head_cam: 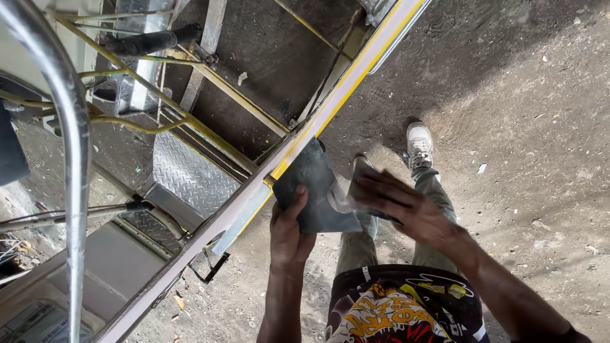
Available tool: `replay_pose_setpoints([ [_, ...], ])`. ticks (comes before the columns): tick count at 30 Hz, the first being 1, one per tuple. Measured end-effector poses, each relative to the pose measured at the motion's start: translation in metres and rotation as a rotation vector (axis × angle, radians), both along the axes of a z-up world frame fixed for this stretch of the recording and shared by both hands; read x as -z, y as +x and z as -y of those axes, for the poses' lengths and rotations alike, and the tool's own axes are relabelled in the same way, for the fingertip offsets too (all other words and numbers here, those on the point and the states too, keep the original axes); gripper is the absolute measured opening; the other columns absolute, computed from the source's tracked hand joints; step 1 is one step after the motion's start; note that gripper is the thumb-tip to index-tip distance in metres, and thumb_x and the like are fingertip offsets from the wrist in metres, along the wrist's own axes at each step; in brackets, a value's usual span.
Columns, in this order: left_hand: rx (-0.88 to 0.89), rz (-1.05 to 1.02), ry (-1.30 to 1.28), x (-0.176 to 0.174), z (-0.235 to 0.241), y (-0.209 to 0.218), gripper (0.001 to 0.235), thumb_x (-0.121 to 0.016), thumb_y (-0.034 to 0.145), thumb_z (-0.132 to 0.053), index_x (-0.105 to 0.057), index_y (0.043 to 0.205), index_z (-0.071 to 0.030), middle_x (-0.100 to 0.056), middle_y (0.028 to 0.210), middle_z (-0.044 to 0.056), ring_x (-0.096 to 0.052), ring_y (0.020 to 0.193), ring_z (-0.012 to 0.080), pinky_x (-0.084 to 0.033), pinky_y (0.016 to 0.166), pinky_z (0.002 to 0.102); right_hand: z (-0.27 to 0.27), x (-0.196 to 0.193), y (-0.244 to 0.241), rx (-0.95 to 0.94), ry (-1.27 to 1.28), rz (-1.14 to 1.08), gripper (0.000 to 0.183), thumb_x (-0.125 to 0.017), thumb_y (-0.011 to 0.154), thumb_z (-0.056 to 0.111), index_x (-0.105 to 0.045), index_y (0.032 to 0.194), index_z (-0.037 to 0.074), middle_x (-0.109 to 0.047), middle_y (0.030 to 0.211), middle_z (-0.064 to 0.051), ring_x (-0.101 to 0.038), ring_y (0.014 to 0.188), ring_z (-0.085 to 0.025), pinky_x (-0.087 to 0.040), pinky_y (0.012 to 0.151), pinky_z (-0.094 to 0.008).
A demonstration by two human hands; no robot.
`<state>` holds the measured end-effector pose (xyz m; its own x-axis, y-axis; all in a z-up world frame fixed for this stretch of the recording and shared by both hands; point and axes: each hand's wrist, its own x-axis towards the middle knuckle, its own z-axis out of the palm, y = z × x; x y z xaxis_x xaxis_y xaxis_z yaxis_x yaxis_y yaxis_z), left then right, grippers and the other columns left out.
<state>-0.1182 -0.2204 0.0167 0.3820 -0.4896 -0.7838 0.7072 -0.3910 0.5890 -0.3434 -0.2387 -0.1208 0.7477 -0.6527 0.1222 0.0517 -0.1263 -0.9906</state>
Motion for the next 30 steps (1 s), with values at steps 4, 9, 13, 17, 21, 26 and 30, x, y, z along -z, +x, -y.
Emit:
replay_pose_setpoints([
  [4,0.198,0.055,-0.039,0.027,-0.026,0.024,0.032,-0.074,0.095,-0.008,-0.066,0.125,0.001,-0.073,0.114,0.007,-0.07,0.103,0.0187,-0.057,0.092,0.037,0.021,0.012,-0.022,-0.033,-0.56,-0.349,0.074,-0.061,0.087,-0.008,-0.053,0.151,0.026,-0.037,0.165,0.002,-0.035,0.151,-0.022,-0.023,0.128,-0.043],
  [9,0.744,0.449,0.094,0.017,0.005,0.015,0.045,-0.072,0.093,-0.015,-0.055,0.134,-0.009,-0.075,0.106,0.002,-0.071,0.1,0.011,-0.058,0.091,0.031,0.068,-0.048,-0.026,-0.129,-0.644,-0.235,0.067,-0.059,0.083,0.018,-0.051,0.147,0.034,-0.041,0.159,0.008,-0.032,0.149,-0.023,-0.019,0.125,-0.049],
  [13,0.488,0.326,-0.072,0.028,-0.02,0.025,0.03,-0.075,0.094,-0.016,-0.065,0.119,-0.003,-0.075,0.107,0.002,-0.069,0.1,0.0124,-0.056,0.094,0.032,0.068,-0.004,-0.022,-0.169,-0.676,-0.22,0.068,-0.064,0.082,0.014,-0.054,0.148,0.029,-0.047,0.157,0.005,-0.034,0.148,-0.023,-0.02,0.123,-0.05],
  [17,0.496,0.494,0.08,0.037,-0.033,0.022,0.023,-0.072,0.102,-0.023,-0.074,0.104,0.0,-0.067,0.093,-0.005,-0.056,0.087,0.006,-0.046,0.079,0.026,0.037,0.136,-0.002,0.074,0.418,-0.013,0.053,-0.066,0.094,0.0,-0.061,0.143,0.019,-0.063,0.136,-0.003,-0.056,0.127,-0.02,-0.046,0.111,-0.037],
  [21,0.476,0.556,0.142,0.055,-0.03,0.0,0.019,-0.071,0.096,-0.023,-0.074,0.097,-0.005,-0.069,0.089,-0.01,-0.056,0.084,0.0017,-0.048,0.078,0.022,0.037,0.198,0.081,0.403,1.232,0.331,0.037,-0.076,0.087,0.001,-0.065,0.122,0.005,-0.07,0.115,-0.004,-0.068,0.108,-0.015,-0.057,0.096,-0.031],
  [26,0.525,0.454,0.156,0.064,-0.055,0.0,0.025,-0.071,0.105,-0.023,-0.068,0.089,-0.003,-0.057,0.08,-0.009,-0.045,0.077,0.0031,-0.037,0.067,0.024,0.036,0.222,0.138,0.507,1.206,0.522,0.029,-0.076,0.089,0.001,-0.068,0.116,0.004,-0.071,0.11,-0.005,-0.068,0.101,-0.017,-0.057,0.086,-0.031],
  [30,0.432,0.407,0.124,0.063,-0.059,0.001,0.018,-0.07,0.1,-0.02,-0.072,0.098,-0.003,-0.065,0.083,-0.008,-0.052,0.078,0.0035,-0.043,0.069,0.024,0.047,0.206,0.156,0.617,1.208,0.317,0.029,-0.074,0.086,0.002,-0.067,0.114,0.006,-0.07,0.103,-0.002,-0.064,0.089,-0.012,-0.051,0.069,-0.029],
])
